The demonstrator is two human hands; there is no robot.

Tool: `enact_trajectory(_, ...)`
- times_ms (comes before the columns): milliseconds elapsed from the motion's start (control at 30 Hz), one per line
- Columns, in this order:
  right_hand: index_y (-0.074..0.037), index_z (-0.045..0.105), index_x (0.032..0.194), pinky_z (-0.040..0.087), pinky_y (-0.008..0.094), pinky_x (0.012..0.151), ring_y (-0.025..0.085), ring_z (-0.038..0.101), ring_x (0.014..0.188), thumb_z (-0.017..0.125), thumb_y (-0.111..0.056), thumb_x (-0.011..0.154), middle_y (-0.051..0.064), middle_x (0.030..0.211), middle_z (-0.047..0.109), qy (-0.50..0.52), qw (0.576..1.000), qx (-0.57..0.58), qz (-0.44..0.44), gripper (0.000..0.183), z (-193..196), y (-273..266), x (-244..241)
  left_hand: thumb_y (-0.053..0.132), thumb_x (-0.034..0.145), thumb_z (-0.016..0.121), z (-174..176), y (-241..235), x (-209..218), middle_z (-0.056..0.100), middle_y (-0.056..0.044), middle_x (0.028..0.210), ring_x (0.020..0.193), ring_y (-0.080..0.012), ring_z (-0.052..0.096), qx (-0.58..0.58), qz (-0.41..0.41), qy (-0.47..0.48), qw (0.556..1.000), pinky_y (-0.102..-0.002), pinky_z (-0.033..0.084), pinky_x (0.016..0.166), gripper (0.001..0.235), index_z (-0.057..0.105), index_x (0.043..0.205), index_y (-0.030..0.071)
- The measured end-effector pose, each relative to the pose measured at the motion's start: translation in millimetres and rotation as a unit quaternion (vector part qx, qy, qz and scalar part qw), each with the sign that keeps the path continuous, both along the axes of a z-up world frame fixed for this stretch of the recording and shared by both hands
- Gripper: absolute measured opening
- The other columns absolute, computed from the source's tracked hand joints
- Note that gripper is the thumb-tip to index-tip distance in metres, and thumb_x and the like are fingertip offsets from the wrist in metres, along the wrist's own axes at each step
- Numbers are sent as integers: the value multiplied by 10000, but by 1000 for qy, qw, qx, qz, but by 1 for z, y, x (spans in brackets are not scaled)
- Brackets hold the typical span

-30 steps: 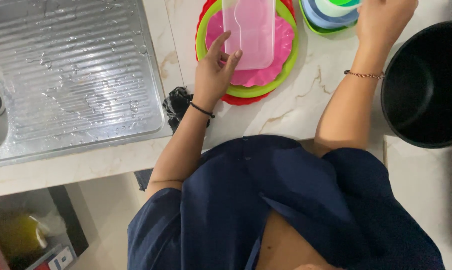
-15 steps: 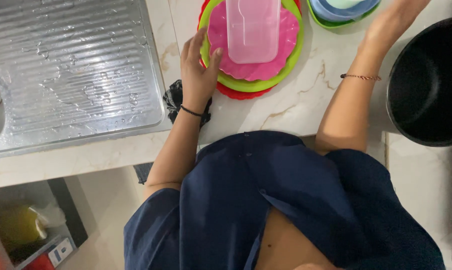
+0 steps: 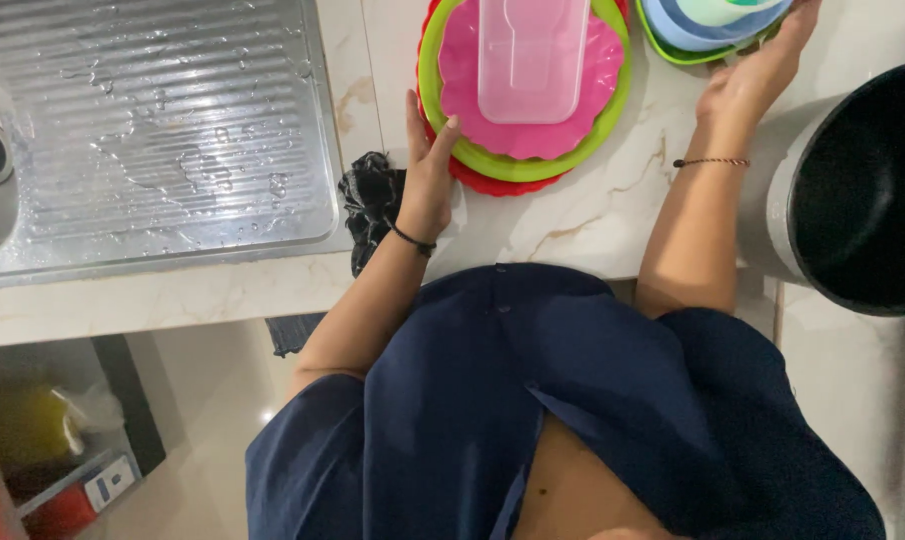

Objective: Wiping and drying various colorful plastic bowls and containers using a cloth.

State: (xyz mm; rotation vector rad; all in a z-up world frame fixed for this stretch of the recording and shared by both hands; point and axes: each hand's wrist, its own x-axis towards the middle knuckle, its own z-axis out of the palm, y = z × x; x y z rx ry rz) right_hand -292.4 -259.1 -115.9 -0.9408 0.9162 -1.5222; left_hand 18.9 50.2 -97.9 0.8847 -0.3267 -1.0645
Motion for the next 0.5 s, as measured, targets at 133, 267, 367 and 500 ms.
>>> enact_trajectory(133,-118,441,1602,460,561,1200,335,520,1433,638,-356,1084,136,1580,544,-60,994,-44,75,603,-40,-37,-30,177,1011,613,1,-4,-1,267,-135,1671,1505,-270,338,2,-16,56,998,-408,325,1219,871,30,1656,119)
enact_trajectory(267,-111,510,1580,509,506,1190,332,572,1428,675,-312,1114,156,1570,615,-22,993,-54,103,534,-43,-50,-36,243,973,616,-1,-7,-4,292,-134,1654,1489,-273,340,58,-52,54,996,-424,371,1145,878,49,1634,134)
enact_trajectory(367,-85,585,1424,676,587,999,312,679,1278,642,-363,1027,116,1421,618,-1,992,47,120,488,-1,-20,-18,268,1054,723,-30,-11,-8,109,-299,1672,1570,-444,103,110,111,-469,869,-469,296,1228,840,166,1645,57)
enact_trajectory(500,-81,656,1336,675,553,919,311,739,1195,599,-392,1019,139,1340,686,28,988,83,128,447,14,-14,-11,305,1036,643,31,-32,12,551,-208,1455,1366,-377,548,102,136,-654,737,-464,478,1150,664,323,1584,110)
